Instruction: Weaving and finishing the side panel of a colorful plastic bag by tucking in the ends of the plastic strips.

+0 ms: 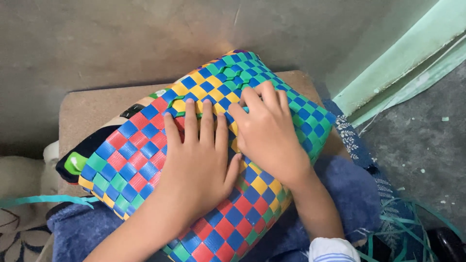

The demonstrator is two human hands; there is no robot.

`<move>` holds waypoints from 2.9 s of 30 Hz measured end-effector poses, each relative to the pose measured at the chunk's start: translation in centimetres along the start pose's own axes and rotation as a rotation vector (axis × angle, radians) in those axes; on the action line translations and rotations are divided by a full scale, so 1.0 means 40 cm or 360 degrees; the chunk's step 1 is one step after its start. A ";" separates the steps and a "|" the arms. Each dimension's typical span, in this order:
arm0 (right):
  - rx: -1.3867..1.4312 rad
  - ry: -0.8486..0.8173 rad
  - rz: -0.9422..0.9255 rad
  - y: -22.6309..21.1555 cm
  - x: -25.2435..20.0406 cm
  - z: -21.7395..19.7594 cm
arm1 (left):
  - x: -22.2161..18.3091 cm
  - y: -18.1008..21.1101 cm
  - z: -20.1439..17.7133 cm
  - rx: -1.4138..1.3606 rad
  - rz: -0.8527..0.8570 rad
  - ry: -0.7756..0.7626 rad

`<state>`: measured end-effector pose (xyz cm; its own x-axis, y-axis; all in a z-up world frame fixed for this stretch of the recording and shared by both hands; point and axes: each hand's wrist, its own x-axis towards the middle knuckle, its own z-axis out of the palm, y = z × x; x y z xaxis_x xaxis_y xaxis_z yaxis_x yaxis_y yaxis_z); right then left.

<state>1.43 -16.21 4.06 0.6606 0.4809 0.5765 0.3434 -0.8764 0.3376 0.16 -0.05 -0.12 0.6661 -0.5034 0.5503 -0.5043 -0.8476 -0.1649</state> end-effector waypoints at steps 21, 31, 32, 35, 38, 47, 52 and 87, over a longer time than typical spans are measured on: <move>0.0357 0.0119 0.0238 0.004 -0.002 0.033 | -0.005 0.000 0.014 -0.0009 0.0041 0.0004; 0.0916 0.0123 0.0394 0.028 0.004 0.044 | -0.004 0.002 0.015 0.0046 0.0037 0.0004; 0.0944 0.0075 0.0432 0.028 0.006 0.039 | -0.004 0.002 0.015 0.0047 0.0036 -0.0001; 0.1119 0.0093 0.0445 0.024 0.011 0.022 | -0.003 0.001 0.012 0.0052 0.0040 0.0008; 0.1440 0.0149 0.0391 0.037 0.006 0.013 | -0.005 0.002 0.016 0.0005 0.0023 0.0002; 0.1249 -0.0202 -0.0012 0.135 0.045 0.035 | -0.004 0.002 0.016 -0.0057 -0.0008 -0.0014; 0.1261 -0.0137 -0.0542 0.175 0.083 0.070 | 0.001 0.001 0.008 -0.0044 -0.0016 -0.0016; 0.1492 -0.0143 -0.0106 0.159 0.043 0.084 | 0.000 0.002 0.001 -0.0084 -0.0043 -0.0048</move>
<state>7.01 -21.02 4.69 0.6558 0.5614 0.5046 0.7534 -0.5289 -0.3907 0.14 -0.14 -0.17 0.6959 -0.4860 0.5287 -0.5137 -0.8514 -0.1064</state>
